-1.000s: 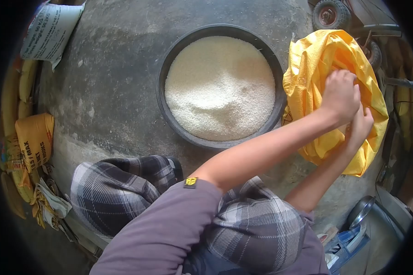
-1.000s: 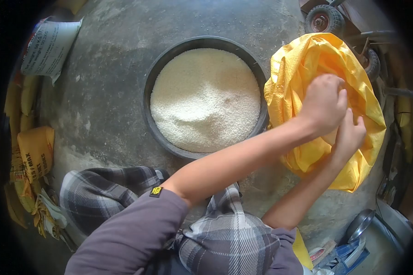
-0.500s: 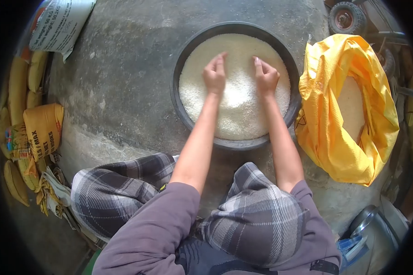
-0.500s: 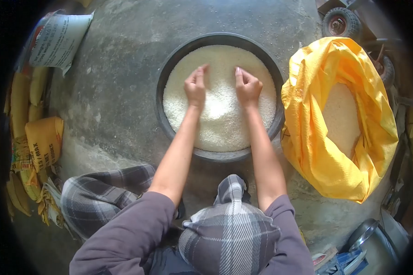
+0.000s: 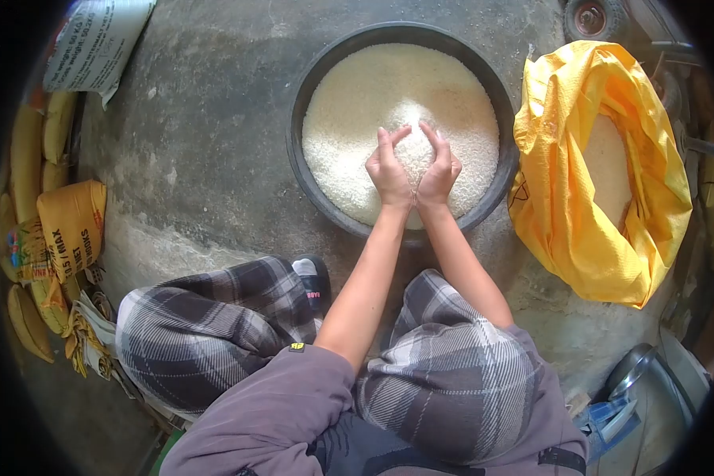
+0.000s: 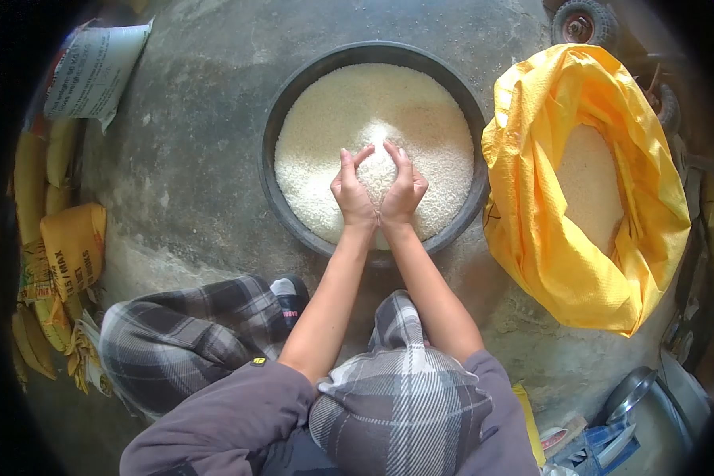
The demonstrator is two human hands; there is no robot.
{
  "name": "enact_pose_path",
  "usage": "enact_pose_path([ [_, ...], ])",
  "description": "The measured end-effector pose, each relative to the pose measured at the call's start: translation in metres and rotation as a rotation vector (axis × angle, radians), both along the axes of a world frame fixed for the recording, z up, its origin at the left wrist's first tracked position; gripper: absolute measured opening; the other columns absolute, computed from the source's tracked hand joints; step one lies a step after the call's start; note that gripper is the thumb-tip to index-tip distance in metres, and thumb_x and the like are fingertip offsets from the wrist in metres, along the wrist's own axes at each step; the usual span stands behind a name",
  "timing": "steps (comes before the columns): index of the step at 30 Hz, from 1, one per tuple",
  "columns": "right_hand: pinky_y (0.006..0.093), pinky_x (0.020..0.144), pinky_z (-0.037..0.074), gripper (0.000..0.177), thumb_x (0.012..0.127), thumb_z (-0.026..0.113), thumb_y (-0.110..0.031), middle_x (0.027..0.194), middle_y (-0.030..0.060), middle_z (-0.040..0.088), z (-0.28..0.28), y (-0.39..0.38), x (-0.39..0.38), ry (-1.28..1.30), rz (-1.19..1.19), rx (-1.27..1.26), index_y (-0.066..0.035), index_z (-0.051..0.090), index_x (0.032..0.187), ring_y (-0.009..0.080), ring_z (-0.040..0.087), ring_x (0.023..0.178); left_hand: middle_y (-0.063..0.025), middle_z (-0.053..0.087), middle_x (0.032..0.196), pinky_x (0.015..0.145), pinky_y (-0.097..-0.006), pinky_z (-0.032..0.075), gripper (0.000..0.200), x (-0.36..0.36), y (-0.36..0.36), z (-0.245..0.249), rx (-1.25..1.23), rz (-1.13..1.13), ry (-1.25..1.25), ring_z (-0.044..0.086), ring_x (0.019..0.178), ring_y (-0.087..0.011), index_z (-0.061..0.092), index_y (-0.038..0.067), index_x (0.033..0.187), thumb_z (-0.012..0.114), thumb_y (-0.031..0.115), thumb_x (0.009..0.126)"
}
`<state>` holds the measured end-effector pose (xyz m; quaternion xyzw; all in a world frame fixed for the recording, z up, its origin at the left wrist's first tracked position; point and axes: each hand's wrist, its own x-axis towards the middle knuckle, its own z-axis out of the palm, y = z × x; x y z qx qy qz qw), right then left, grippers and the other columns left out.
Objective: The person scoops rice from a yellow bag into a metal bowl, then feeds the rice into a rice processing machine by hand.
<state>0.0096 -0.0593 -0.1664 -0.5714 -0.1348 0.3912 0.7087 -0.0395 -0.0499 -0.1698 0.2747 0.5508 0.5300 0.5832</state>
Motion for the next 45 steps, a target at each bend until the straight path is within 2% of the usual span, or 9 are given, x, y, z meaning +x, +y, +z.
enact_pose_path([
  [7, 0.0277, 0.087, 0.045, 0.039, 0.092, 0.045, -0.024, 0.095, 0.0111, 0.066, 0.027, 0.005, 0.006, 0.257, 0.027, 0.092, 0.006, 0.068, 0.099, 0.0161, 0.060, 0.089, -0.0124, 0.064, 0.098, 0.076, -0.0322, 0.053, 0.041, 0.002, 0.008, 0.017, -0.083, 0.097, -0.535, 0.063, 0.085, -0.0213, 0.058, 0.001, 0.106, 0.044, 0.038, 0.096],
  [9, 0.0272, 0.081, 0.048, 0.040, 0.092, 0.041, -0.025, 0.094, 0.0115, 0.066, 0.018, 0.007, 0.009, 0.483, 0.044, 0.158, 0.005, 0.068, 0.098, 0.0161, 0.061, 0.085, -0.0124, 0.064, 0.098, 0.076, -0.0323, 0.053, 0.041, 0.004, 0.006, 0.023, -0.072, 0.082, -0.527, 0.063, 0.085, -0.0212, 0.059, 0.001, 0.105, 0.044, 0.038, 0.096],
  [20, 0.0340, 0.085, 0.050, 0.041, 0.093, 0.037, -0.027, 0.099, 0.0150, 0.064, 0.122, 0.013, 0.021, 0.547, 0.147, 0.326, 0.005, 0.060, 0.106, 0.0209, 0.063, 0.090, -0.0116, 0.065, 0.097, 0.078, -0.0320, 0.054, 0.042, 0.016, 0.016, 0.126, 0.029, 0.018, -0.545, 0.064, 0.086, -0.0199, 0.061, 0.000, 0.103, 0.043, 0.037, 0.097],
  [30, 0.0325, 0.078, 0.053, 0.039, 0.093, 0.038, -0.027, 0.093, 0.0150, 0.064, 0.138, 0.011, 0.027, 0.615, 0.071, 0.328, 0.003, 0.062, 0.101, 0.0221, 0.064, 0.083, -0.0123, 0.065, 0.095, 0.075, -0.0337, 0.056, 0.042, 0.027, 0.017, 0.135, -0.003, -0.022, -0.597, 0.065, 0.083, -0.0212, 0.062, -0.001, 0.100, 0.043, 0.036, 0.097],
  [35, 0.0368, 0.085, 0.051, 0.037, 0.093, 0.038, -0.028, 0.102, 0.0149, 0.063, 0.168, 0.003, 0.082, 0.645, 0.253, 0.711, 0.000, 0.059, 0.106, 0.0250, 0.063, 0.092, -0.0094, 0.066, 0.079, 0.061, -0.0291, 0.056, 0.040, 0.075, 0.017, 0.188, 0.036, -0.109, -0.505, 0.065, 0.063, -0.0167, 0.066, 0.000, 0.092, 0.046, 0.034, 0.096],
  [39, 0.0375, 0.089, 0.050, 0.037, 0.092, 0.038, -0.027, 0.105, 0.0146, 0.063, 0.212, -0.016, 0.160, 0.362, -0.112, 0.525, 0.000, 0.058, 0.109, 0.0271, 0.063, 0.096, -0.0075, 0.065, 0.065, 0.053, -0.0265, 0.051, 0.045, 0.153, 0.005, 0.231, 0.116, -0.255, -0.561, 0.061, 0.055, -0.0141, 0.067, -0.001, 0.082, 0.044, 0.034, 0.098],
  [42, 0.0396, 0.093, 0.045, 0.039, 0.089, 0.043, -0.028, 0.111, 0.0156, 0.062, 0.204, -0.032, 0.226, 0.176, -0.336, 0.156, 0.001, 0.059, 0.110, 0.0279, 0.059, 0.104, -0.0132, 0.067, 0.076, 0.070, -0.0334, 0.053, 0.040, 0.215, -0.006, 0.207, 0.138, -0.434, -0.520, 0.066, 0.069, -0.0221, 0.066, -0.003, 0.086, 0.047, 0.030, 0.096],
  [44, 0.0386, 0.095, 0.043, 0.041, 0.088, 0.051, -0.029, 0.113, 0.0166, 0.061, 0.194, -0.049, 0.252, -0.242, -0.296, -0.225, 0.004, 0.058, 0.113, 0.0276, 0.059, 0.105, -0.0186, 0.067, 0.089, 0.085, -0.0398, 0.049, 0.031, 0.245, -0.010, 0.176, 0.816, -0.292, 0.385, 0.065, 0.088, -0.0297, 0.065, -0.005, 0.089, 0.053, 0.023, 0.091],
  [45, 0.0381, 0.095, 0.043, 0.044, 0.088, 0.054, -0.029, 0.114, 0.0174, 0.061, 0.193, -0.062, 0.257, -0.550, -0.170, -0.373, 0.005, 0.057, 0.114, 0.0276, 0.059, 0.105, -0.0186, 0.067, 0.089, 0.085, -0.0398, 0.049, 0.031, 0.238, -0.006, 0.182, 0.816, -0.271, 0.377, 0.065, 0.088, -0.0297, 0.065, -0.005, 0.089, 0.053, 0.023, 0.091],
])
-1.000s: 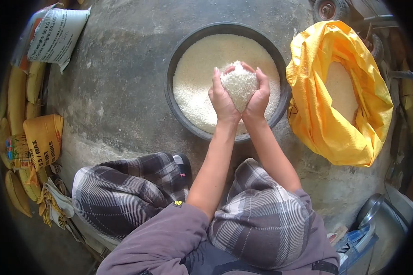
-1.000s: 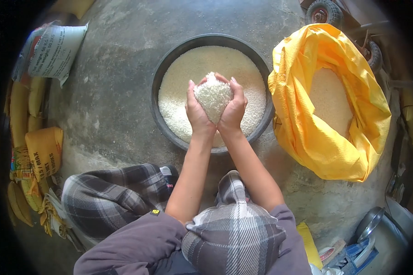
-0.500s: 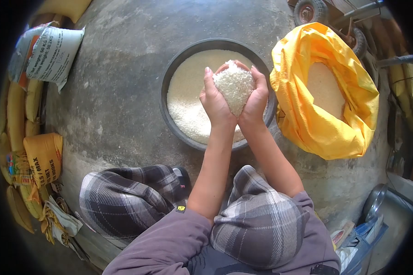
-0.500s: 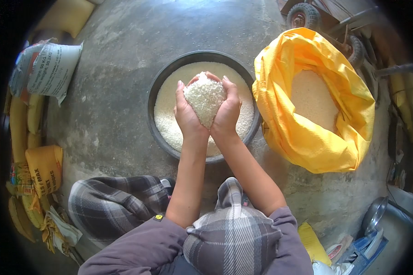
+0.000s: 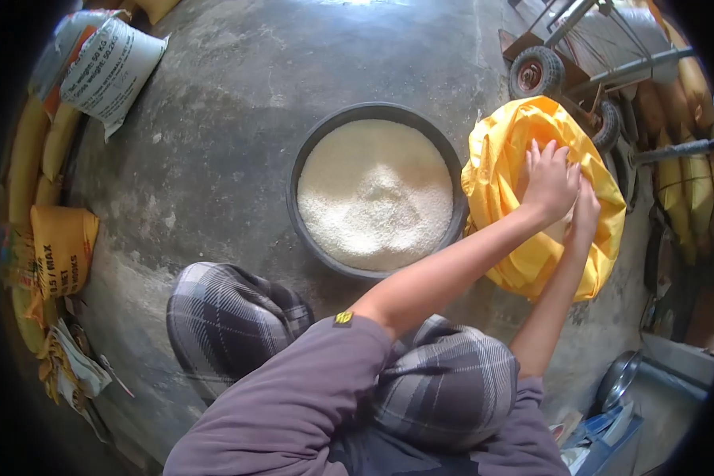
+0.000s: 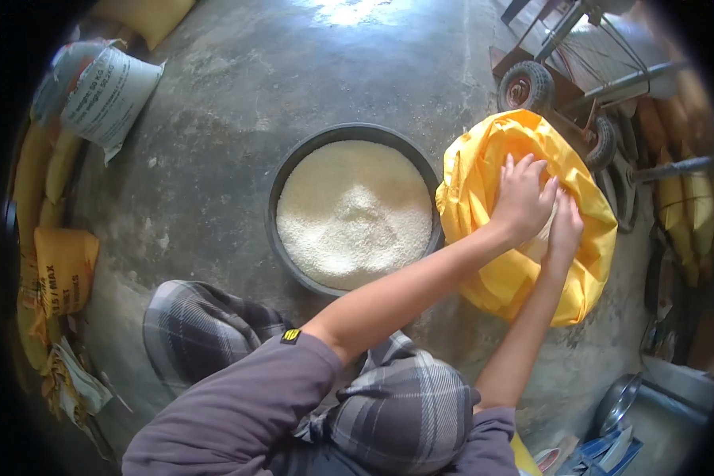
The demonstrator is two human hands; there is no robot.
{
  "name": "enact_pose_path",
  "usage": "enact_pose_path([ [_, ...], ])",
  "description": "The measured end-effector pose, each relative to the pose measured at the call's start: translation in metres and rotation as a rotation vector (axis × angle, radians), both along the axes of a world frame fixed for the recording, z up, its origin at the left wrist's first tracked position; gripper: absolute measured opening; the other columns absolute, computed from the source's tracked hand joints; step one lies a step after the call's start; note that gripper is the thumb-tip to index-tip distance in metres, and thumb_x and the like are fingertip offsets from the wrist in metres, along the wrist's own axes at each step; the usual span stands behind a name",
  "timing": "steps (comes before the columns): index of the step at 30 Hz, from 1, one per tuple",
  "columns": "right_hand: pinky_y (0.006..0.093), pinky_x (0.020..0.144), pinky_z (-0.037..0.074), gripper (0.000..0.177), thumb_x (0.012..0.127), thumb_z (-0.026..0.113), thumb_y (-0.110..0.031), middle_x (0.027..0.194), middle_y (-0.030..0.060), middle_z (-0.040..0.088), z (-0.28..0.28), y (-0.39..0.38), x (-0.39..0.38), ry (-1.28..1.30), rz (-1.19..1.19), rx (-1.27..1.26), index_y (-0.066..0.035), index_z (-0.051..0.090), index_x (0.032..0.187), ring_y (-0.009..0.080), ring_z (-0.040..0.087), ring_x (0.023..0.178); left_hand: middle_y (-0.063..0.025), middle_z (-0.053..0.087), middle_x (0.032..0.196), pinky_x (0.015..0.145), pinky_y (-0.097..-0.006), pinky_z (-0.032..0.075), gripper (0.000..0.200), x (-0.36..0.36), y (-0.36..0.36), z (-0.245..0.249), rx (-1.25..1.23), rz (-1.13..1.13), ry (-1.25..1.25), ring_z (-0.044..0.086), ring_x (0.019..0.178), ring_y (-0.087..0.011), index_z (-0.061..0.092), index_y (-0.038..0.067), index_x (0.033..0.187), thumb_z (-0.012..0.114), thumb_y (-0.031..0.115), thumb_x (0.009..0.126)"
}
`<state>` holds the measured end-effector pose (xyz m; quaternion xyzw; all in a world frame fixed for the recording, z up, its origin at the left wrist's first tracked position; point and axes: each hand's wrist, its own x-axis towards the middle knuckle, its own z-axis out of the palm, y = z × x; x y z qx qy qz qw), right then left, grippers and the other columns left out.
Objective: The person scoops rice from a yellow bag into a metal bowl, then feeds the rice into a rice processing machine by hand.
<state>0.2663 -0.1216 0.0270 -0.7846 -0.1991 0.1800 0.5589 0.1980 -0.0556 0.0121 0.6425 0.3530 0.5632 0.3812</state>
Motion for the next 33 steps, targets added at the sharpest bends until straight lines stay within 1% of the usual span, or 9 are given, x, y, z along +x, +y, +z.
enact_pose_path([
  [1, 0.0371, 0.094, 0.043, 0.043, 0.087, 0.056, -0.027, 0.114, 0.0184, 0.061, -0.015, -0.006, 0.016, -0.389, -0.129, -0.380, 0.005, 0.058, 0.114, 0.0297, 0.058, 0.107, -0.0198, 0.066, 0.094, 0.090, -0.0419, 0.046, 0.027, -0.022, 0.003, 0.006, 0.061, -0.007, -0.050, 0.062, 0.097, -0.0332, 0.065, -0.004, 0.090, 0.053, 0.020, 0.089],
  [2, 0.0371, 0.094, 0.043, 0.043, 0.087, 0.056, -0.027, 0.114, 0.0184, 0.061, -0.010, -0.002, 0.003, -0.394, -0.119, -0.384, 0.005, 0.058, 0.114, 0.0297, 0.058, 0.107, -0.0211, 0.065, 0.099, 0.095, -0.0440, 0.042, 0.023, -0.048, 0.009, 0.006, 0.119, -0.019, -0.092, 0.058, 0.105, -0.0367, 0.065, -0.003, 0.092, 0.054, 0.016, 0.088],
  [4, 0.0368, 0.094, 0.044, 0.036, 0.087, 0.057, -0.020, 0.116, 0.0185, 0.061, 0.007, 0.017, -0.064, -1.196, -0.242, -0.259, 0.005, 0.060, 0.112, 0.0320, 0.056, 0.111, -0.0180, 0.067, 0.096, 0.094, -0.0430, 0.044, 0.020, -0.115, 0.031, -0.008, 0.074, -0.117, -0.203, 0.060, 0.104, -0.0348, 0.067, 0.001, 0.092, 0.053, 0.015, 0.088],
  [7, 0.0364, 0.095, 0.043, 0.022, 0.087, 0.055, -0.011, 0.109, 0.0183, 0.064, -0.023, 0.053, -0.138, -0.804, 0.321, 0.208, 0.002, 0.065, 0.102, 0.0306, 0.058, 0.110, -0.0155, 0.067, 0.094, 0.090, -0.0424, 0.047, 0.028, -0.200, 0.068, -0.098, -0.272, 0.175, -0.009, 0.061, 0.100, -0.0327, 0.068, 0.003, 0.090, 0.048, 0.023, 0.092],
  [10, 0.0339, 0.094, 0.047, 0.023, 0.089, 0.056, -0.014, 0.106, 0.0184, 0.066, -0.105, 0.088, -0.186, -0.461, 0.678, 0.145, 0.000, 0.068, 0.100, 0.0268, 0.061, 0.108, -0.0144, 0.064, 0.115, 0.103, -0.0402, 0.039, 0.038, -0.259, 0.076, -0.191, -0.388, 0.314, 0.225, 0.054, 0.117, -0.0332, 0.068, 0.005, 0.104, 0.041, 0.030, 0.095],
  [14, 0.0299, 0.091, 0.046, 0.034, 0.093, 0.051, -0.027, 0.113, 0.0168, 0.064, -0.203, 0.111, -0.209, -0.212, 0.535, 0.060, -0.001, 0.066, 0.110, 0.0227, 0.061, 0.108, -0.0136, 0.063, 0.117, 0.101, -0.0380, 0.040, 0.039, -0.239, 0.063, -0.207, -0.280, 0.261, 0.343, 0.054, 0.117, -0.0299, 0.067, 0.006, 0.110, 0.040, 0.030, 0.097],
  [16, 0.0276, 0.094, 0.043, 0.038, 0.095, 0.048, -0.029, 0.112, 0.0152, 0.065, -0.210, 0.115, -0.227, 0.239, 0.301, 0.074, 0.000, 0.066, 0.109, 0.0188, 0.060, 0.107, -0.0135, 0.062, 0.120, 0.098, -0.0337, 0.041, 0.040, -0.228, 0.059, -0.206, -0.586, 0.205, 0.007, 0.054, 0.118, -0.0252, 0.066, 0.005, 0.111, 0.040, 0.032, 0.098],
  [24, 0.0303, 0.086, 0.048, 0.040, 0.095, 0.040, -0.024, 0.102, 0.0128, 0.064, -0.199, 0.105, -0.243, 0.888, 0.206, 0.465, 0.005, 0.062, 0.109, 0.0188, 0.062, 0.094, -0.0141, 0.065, 0.100, 0.081, -0.0298, 0.051, 0.049, -0.233, 0.054, -0.210, -0.967, 0.011, -0.869, 0.064, 0.089, -0.0197, 0.063, -0.004, 0.103, 0.040, 0.040, 0.098],
  [33, 0.0337, 0.083, 0.051, 0.039, 0.094, 0.037, -0.027, 0.100, 0.0156, 0.063, -0.157, 0.101, -0.244, 1.051, 0.267, 0.668, 0.003, 0.058, 0.108, 0.0227, 0.063, 0.090, -0.0141, 0.065, 0.091, 0.073, -0.0309, 0.054, 0.042, -0.226, 0.049, -0.147, -0.901, -0.014, -0.964, 0.064, 0.081, -0.0204, 0.062, -0.004, 0.097, 0.042, 0.033, 0.098],
])
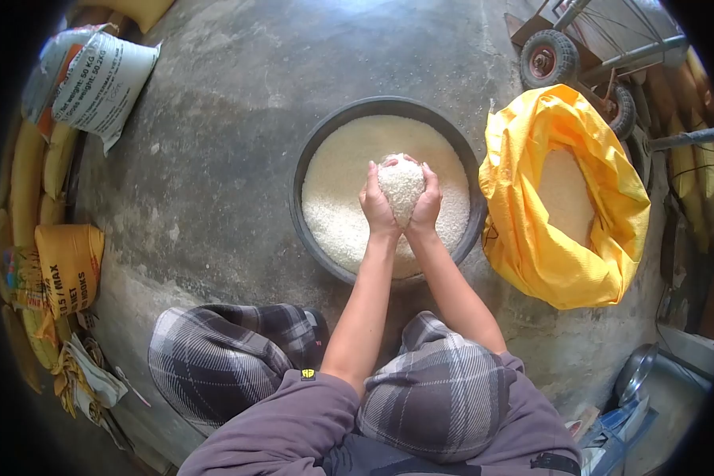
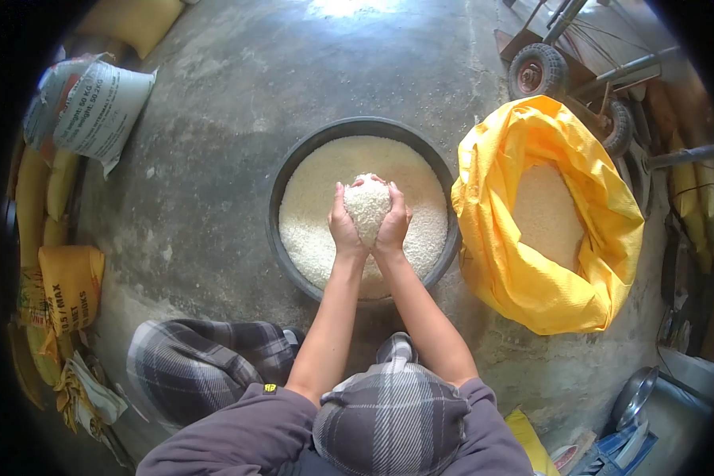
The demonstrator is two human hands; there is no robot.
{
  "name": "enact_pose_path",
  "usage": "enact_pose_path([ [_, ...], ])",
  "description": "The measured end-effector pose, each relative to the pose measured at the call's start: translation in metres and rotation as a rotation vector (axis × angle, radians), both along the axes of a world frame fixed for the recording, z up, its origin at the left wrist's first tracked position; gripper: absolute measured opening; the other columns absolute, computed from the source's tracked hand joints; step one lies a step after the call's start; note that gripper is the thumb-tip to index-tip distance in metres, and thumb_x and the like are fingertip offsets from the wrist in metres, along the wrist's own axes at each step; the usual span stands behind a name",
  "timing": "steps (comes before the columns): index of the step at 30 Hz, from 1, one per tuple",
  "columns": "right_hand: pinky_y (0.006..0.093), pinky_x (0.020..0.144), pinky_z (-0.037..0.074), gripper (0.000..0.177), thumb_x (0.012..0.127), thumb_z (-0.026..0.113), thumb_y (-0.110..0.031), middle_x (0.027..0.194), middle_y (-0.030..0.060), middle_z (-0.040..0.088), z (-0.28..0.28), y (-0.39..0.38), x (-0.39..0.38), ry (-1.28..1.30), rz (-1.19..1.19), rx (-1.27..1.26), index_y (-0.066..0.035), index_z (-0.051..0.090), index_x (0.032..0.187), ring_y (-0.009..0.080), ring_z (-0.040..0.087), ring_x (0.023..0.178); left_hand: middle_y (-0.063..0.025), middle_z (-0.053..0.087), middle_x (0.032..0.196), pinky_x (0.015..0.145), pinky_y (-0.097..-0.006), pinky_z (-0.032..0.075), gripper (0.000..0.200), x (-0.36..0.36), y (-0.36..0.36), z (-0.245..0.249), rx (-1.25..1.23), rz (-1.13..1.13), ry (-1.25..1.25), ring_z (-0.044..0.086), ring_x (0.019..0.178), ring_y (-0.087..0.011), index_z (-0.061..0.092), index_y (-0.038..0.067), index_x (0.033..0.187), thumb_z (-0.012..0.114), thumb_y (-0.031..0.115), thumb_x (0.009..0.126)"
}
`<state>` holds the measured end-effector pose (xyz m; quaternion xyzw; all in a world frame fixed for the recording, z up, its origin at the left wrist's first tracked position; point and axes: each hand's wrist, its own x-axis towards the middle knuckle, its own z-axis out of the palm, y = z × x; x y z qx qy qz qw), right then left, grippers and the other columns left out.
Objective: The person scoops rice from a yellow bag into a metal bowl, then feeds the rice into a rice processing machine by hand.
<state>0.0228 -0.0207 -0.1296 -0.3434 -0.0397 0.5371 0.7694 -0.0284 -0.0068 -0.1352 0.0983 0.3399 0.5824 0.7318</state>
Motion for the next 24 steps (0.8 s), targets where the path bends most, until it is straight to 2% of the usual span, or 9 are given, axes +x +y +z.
enact_pose_path([
  [7, 0.0368, 0.085, 0.051, 0.037, 0.096, 0.032, -0.028, 0.098, 0.0175, 0.062, 0.087, 0.004, 0.028, 0.157, 0.021, 0.207, 0.001, 0.053, 0.105, 0.0255, 0.062, 0.093, -0.0175, 0.064, 0.097, 0.074, -0.0342, 0.057, 0.043, 0.028, 0.008, 0.096, 0.094, -0.079, -0.001, 0.066, 0.081, -0.0236, 0.058, -0.004, 0.102, 0.039, 0.034, 0.098],
  [9, 0.0388, 0.087, 0.050, 0.038, 0.095, 0.032, -0.029, 0.102, 0.0173, 0.061, 0.125, -0.001, 0.057, 0.040, -0.011, 0.236, 0.000, 0.053, 0.106, 0.0275, 0.061, 0.093, -0.0149, 0.065, 0.086, 0.068, -0.0319, 0.057, 0.043, 0.052, 0.007, 0.143, 0.108, -0.118, 0.228, 0.066, 0.072, -0.0211, 0.060, -0.003, 0.096, 0.041, 0.035, 0.097],
  [11, 0.0387, 0.088, 0.049, 0.039, 0.094, 0.035, -0.029, 0.105, 0.0170, 0.061, 0.150, -0.010, 0.100, -0.015, -0.084, 0.257, 0.001, 0.055, 0.110, 0.0264, 0.061, 0.095, -0.0091, 0.065, 0.068, 0.054, -0.0240, 0.051, 0.042, 0.093, 0.002, 0.179, 0.204, -0.048, -0.037, 0.060, 0.056, -0.0121, 0.066, -0.002, 0.079, 0.047, 0.032, 0.096],
  [14, 0.0378, 0.090, 0.048, 0.042, 0.093, 0.036, -0.028, 0.108, 0.0167, 0.062, 0.181, -0.038, 0.157, -0.184, -0.134, 0.250, 0.002, 0.055, 0.115, 0.0254, 0.061, 0.098, -0.0091, 0.064, 0.065, 0.055, -0.0280, 0.050, 0.043, 0.153, -0.020, 0.196, 0.212, -0.166, -0.034, 0.060, 0.055, -0.0148, 0.067, -0.002, 0.078, 0.047, 0.032, 0.096],
  [17, 0.0371, 0.093, 0.046, 0.041, 0.091, 0.042, -0.028, 0.110, 0.0168, 0.061, 0.174, -0.068, 0.198, -0.240, -0.298, -0.033, 0.002, 0.057, 0.114, 0.0250, 0.060, 0.101, -0.0235, 0.066, 0.087, 0.071, -0.0395, 0.051, 0.038, 0.196, -0.041, 0.182, 0.303, -0.404, 0.270, 0.066, 0.075, -0.0288, 0.065, -0.006, 0.092, 0.045, 0.026, 0.095],
  [19, 0.0374, 0.095, 0.044, 0.044, 0.089, 0.049, -0.030, 0.115, 0.0196, 0.060, 0.164, -0.085, 0.217, -0.774, -0.445, -0.694, 0.005, 0.058, 0.114, 0.0256, 0.058, 0.107, -0.0281, 0.062, 0.099, 0.081, -0.0415, 0.047, 0.037, 0.208, -0.054, 0.156, 0.492, -0.512, 0.521, 0.063, 0.089, -0.0323, 0.061, -0.008, 0.098, 0.044, 0.024, 0.094],
  [21, 0.0377, 0.095, 0.044, 0.046, 0.088, 0.053, -0.030, 0.116, 0.0207, 0.060, 0.135, -0.109, 0.251, -1.086, -0.327, -0.910, 0.006, 0.057, 0.116, 0.0277, 0.058, 0.108, -0.0327, 0.057, 0.111, 0.092, -0.0434, 0.044, 0.037, 0.212, -0.057, 0.132, 0.675, -0.623, 0.782, 0.060, 0.102, -0.0359, 0.058, -0.010, 0.105, 0.043, 0.023, 0.093],
  [23, 0.0381, 0.095, 0.043, 0.049, 0.087, 0.056, -0.031, 0.118, 0.0218, 0.059, 0.132, -0.120, 0.244, -1.376, -0.191, -1.127, 0.006, 0.057, 0.118, 0.0297, 0.058, 0.109, -0.0406, 0.030, 0.135, 0.104, -0.0442, 0.034, 0.047, 0.196, -0.054, 0.117, 1.094, -0.736, 0.846, 0.043, 0.121, -0.0467, 0.043, -0.010, 0.126, 0.044, 0.021, 0.091],
  [24, 0.0386, 0.097, 0.042, 0.049, 0.086, 0.057, -0.031, 0.117, 0.0228, 0.059, 0.139, -0.120, 0.230, -1.588, -0.124, -1.250, 0.005, 0.056, 0.120, 0.0322, 0.057, 0.110, -0.0424, 0.015, 0.140, 0.108, -0.0427, 0.030, 0.056, 0.192, -0.038, 0.113, 1.173, -1.041, 0.806, 0.037, 0.123, -0.0519, 0.031, -0.009, 0.135, 0.046, 0.023, 0.092],
])
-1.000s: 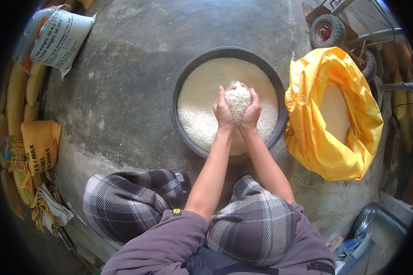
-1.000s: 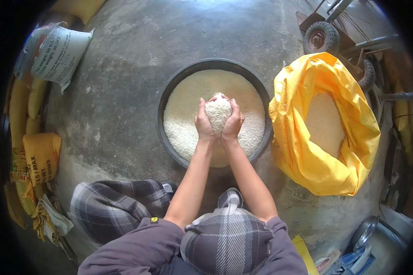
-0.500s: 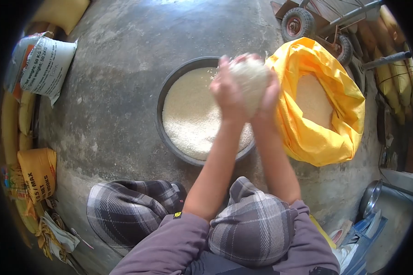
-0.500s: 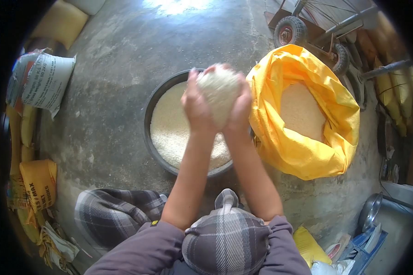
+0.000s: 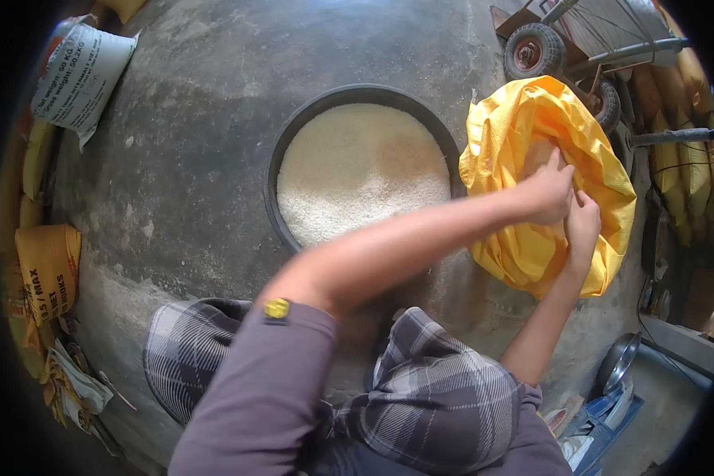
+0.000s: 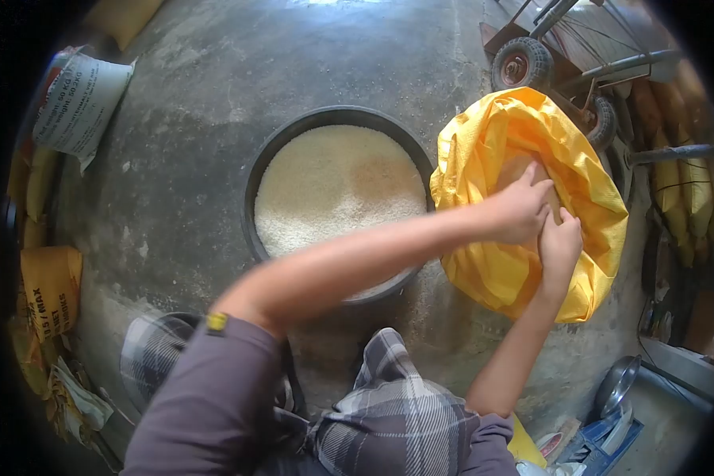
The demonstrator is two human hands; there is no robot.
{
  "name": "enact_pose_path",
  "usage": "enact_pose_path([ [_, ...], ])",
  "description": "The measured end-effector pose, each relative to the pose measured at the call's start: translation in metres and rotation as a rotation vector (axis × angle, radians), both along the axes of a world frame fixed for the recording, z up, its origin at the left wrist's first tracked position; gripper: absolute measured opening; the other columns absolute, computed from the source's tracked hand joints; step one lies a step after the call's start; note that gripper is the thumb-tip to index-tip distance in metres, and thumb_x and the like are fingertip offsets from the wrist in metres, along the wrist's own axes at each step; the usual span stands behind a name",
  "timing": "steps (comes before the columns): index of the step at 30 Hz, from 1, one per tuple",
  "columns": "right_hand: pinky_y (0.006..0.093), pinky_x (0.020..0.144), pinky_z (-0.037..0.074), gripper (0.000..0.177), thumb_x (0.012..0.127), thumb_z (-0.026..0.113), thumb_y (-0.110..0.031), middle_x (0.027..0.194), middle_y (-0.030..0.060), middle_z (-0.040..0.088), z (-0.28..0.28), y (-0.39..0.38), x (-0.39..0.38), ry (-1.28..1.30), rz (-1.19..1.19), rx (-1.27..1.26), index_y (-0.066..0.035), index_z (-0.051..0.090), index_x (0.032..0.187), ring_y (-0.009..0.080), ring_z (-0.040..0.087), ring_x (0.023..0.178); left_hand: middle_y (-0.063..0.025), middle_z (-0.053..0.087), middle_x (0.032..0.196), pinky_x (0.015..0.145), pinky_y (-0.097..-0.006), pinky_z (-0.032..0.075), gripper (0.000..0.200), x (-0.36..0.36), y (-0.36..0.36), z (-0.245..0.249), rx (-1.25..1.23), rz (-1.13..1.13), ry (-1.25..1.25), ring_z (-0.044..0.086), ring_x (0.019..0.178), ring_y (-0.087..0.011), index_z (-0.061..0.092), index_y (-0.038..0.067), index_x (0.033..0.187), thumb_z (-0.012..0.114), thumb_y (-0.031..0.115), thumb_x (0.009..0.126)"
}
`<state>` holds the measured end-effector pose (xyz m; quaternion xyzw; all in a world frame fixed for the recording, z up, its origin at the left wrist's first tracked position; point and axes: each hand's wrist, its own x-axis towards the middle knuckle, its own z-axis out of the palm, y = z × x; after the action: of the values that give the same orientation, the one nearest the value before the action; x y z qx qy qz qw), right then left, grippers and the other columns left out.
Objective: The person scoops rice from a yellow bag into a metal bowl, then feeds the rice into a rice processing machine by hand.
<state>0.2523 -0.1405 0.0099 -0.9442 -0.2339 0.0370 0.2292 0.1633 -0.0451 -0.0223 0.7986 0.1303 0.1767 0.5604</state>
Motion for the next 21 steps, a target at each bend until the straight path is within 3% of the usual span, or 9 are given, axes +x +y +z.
enact_pose_path([
  [3, 0.0414, 0.105, 0.034, 0.041, 0.085, 0.062, -0.026, 0.106, 0.0206, 0.064, 0.013, 0.007, -0.041, -0.195, 0.051, -0.062, 0.004, 0.060, 0.114, 0.0336, 0.061, 0.101, -0.0317, 0.052, 0.121, 0.097, -0.0438, 0.041, 0.049, -0.047, 0.056, 0.027, 0.212, -0.337, 0.197, 0.052, 0.112, -0.0416, 0.042, -0.006, 0.129, 0.048, 0.024, 0.091],
  [5, 0.0449, 0.107, 0.032, 0.031, 0.087, 0.060, -0.023, 0.094, 0.0151, 0.067, 0.026, 0.015, -0.058, -0.151, 0.045, -0.101, 0.004, 0.064, 0.102, 0.0267, 0.065, 0.087, -0.0249, 0.062, 0.107, 0.090, -0.0438, 0.045, 0.044, -0.084, 0.088, 0.032, 0.335, -0.248, 0.126, 0.058, 0.105, -0.0381, 0.045, -0.004, 0.127, 0.049, 0.021, 0.091],
  [7, 0.0471, 0.106, 0.035, 0.021, 0.088, 0.060, -0.019, 0.082, 0.0096, 0.067, 0.012, 0.018, -0.068, -0.244, 0.037, -0.021, 0.001, 0.065, 0.091, 0.0205, 0.064, 0.074, -0.0218, 0.060, 0.115, 0.093, -0.0431, 0.044, 0.042, -0.128, 0.123, 0.031, 0.435, -0.199, 0.145, 0.056, 0.109, -0.0353, 0.045, -0.002, 0.129, 0.048, 0.015, 0.091],
  [9, 0.0443, 0.094, 0.047, 0.011, 0.088, 0.061, -0.014, 0.083, 0.0091, 0.065, -0.003, 0.023, -0.086, -0.754, 0.429, 0.464, -0.004, 0.065, 0.088, 0.0213, 0.063, 0.072, -0.0205, 0.053, 0.127, 0.101, -0.0427, 0.039, 0.042, -0.178, 0.151, -0.008, 0.653, -0.139, 0.115, 0.050, 0.119, -0.0325, 0.043, 0.000, 0.131, 0.048, 0.010, 0.091],
  [12, 0.0345, 0.062, 0.053, 0.012, 0.079, 0.064, -0.005, 0.078, 0.0060, 0.060, -0.032, 0.017, -0.145, -0.642, 1.009, 0.503, -0.005, 0.062, 0.090, 0.0204, 0.061, 0.069, -0.0187, 0.033, 0.145, 0.114, -0.0452, 0.019, 0.053, -0.270, 0.143, -0.104, 0.828, -0.129, 0.455, 0.030, 0.136, -0.0300, 0.034, 0.002, 0.138, 0.051, 0.019, 0.091],
  [15, 0.0321, 0.071, 0.052, 0.021, 0.074, 0.066, -0.005, 0.076, 0.0087, 0.062, -0.080, -0.031, -0.178, -0.113, 1.542, 0.213, -0.004, 0.064, 0.094, 0.0216, 0.063, 0.074, -0.0159, 0.022, 0.151, 0.116, -0.0458, 0.004, 0.063, -0.327, 0.130, -0.136, 0.818, -0.270, 0.643, 0.014, 0.142, -0.0270, 0.028, 0.005, 0.143, 0.053, 0.027, 0.090],
  [18, 0.0332, 0.072, 0.051, 0.021, 0.077, 0.067, -0.014, 0.079, 0.0124, 0.061, -0.152, -0.125, -0.177, 0.203, 1.407, -0.277, -0.002, 0.062, 0.094, 0.0276, 0.062, 0.076, -0.0133, 0.020, 0.152, 0.116, -0.0445, 0.001, 0.062, -0.314, 0.133, -0.117, 0.823, -0.010, 0.531, 0.009, 0.143, -0.0258, 0.029, 0.009, 0.144, 0.053, 0.028, 0.090],
  [20, 0.0409, 0.078, 0.049, 0.033, 0.079, 0.069, -0.025, 0.085, 0.0204, 0.062, -0.176, -0.185, -0.179, 0.901, 0.535, -0.515, 0.002, 0.061, 0.096, 0.0357, 0.061, 0.088, -0.0166, 0.012, 0.154, 0.115, -0.0488, -0.001, 0.064, -0.319, 0.138, -0.115, 0.832, 0.219, 0.560, 0.002, 0.143, -0.0321, 0.026, 0.014, 0.146, 0.053, 0.026, 0.089],
  [21, 0.0409, 0.078, 0.049, 0.033, 0.079, 0.069, -0.025, 0.085, 0.0204, 0.062, -0.172, -0.182, -0.181, 0.896, 0.496, -0.501, 0.002, 0.061, 0.096, 0.0357, 0.061, 0.088, -0.0194, 0.010, 0.153, 0.114, -0.0514, 0.001, 0.066, -0.320, 0.139, -0.110, 0.832, 0.393, 0.554, 0.000, 0.143, -0.0367, 0.024, 0.018, 0.147, 0.054, 0.024, 0.089],
])
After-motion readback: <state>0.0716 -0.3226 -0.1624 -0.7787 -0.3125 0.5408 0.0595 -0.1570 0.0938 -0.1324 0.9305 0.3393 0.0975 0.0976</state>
